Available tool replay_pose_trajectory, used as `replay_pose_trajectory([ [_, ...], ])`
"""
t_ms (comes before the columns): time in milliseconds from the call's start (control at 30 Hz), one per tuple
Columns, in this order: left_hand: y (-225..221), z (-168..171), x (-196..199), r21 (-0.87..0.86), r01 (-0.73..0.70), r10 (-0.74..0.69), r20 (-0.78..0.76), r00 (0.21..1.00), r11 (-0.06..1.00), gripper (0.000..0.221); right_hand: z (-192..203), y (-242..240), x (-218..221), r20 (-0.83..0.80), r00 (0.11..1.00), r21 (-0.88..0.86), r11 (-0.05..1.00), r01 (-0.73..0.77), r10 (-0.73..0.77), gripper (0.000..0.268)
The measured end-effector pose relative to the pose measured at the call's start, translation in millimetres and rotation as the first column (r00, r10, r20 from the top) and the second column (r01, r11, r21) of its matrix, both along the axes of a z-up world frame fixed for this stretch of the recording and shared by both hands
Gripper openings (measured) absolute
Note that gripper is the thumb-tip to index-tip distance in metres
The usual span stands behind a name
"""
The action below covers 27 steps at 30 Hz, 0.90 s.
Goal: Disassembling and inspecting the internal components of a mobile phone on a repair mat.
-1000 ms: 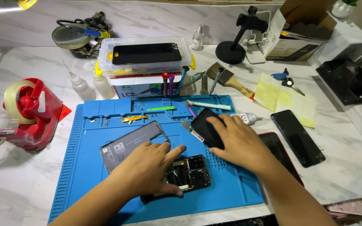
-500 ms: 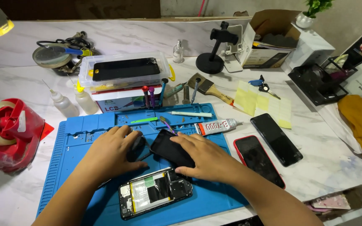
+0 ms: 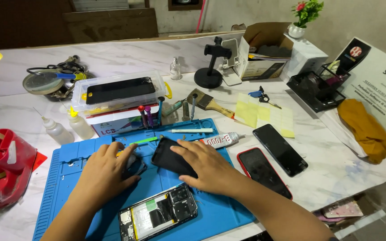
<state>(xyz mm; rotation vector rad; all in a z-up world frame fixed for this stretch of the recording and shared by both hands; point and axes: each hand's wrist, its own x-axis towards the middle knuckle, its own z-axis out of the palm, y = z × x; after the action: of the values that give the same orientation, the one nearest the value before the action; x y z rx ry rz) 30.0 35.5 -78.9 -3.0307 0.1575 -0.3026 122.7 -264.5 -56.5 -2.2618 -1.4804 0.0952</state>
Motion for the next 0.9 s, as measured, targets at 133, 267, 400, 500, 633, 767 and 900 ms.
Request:
replay_pose_trajectory([
  [133, 5, 0, -1, 0.093, -0.199, 0.209, -0.115, 0.971, 0.976, 0.106, -13, -3, 19, 0.343, 0.927, 0.067, 0.988, 0.136, -0.151, 0.079],
  [267, 4, 14, 1, 0.072, -0.276, 0.285, -0.303, 0.909, 0.958, 0.102, -12, -5, 30, 0.369, 0.906, -0.013, 0.973, 0.23, -0.209, 0.082],
  [400, 6, 6, 4, 0.049, -0.227, 0.232, -0.266, 0.936, 0.973, 0.099, -20, -3, 36, 0.383, 0.897, -0.006, 0.971, 0.24, -0.22, 0.076],
  [500, 7, -2, 6, 0.023, -0.124, 0.126, -0.161, 0.979, 0.992, 0.099, -20, -2, 33, 0.427, 0.881, 0.063, 0.979, 0.196, -0.204, 0.069],
  [633, -2, -11, 7, 0.09, 0.113, -0.129, 0.198, 0.972, 0.99, 0.107, -19, 5, 22, 0.382, 0.919, 0.179, 0.983, 0.028, -0.095, 0.059],
  [767, -16, -9, 5, 0.129, 0.311, -0.336, 0.3, 0.893, 0.942, 0.106, -16, 12, 7, 0.356, 0.928, 0.211, 0.958, -0.196, 0.111, 0.06],
  [900, -22, -5, 4, 0.112, 0.408, -0.422, 0.303, 0.855, 0.906, 0.106, -21, 13, 1, 0.379, 0.899, 0.2, 0.929, -0.311, 0.22, 0.056],
])
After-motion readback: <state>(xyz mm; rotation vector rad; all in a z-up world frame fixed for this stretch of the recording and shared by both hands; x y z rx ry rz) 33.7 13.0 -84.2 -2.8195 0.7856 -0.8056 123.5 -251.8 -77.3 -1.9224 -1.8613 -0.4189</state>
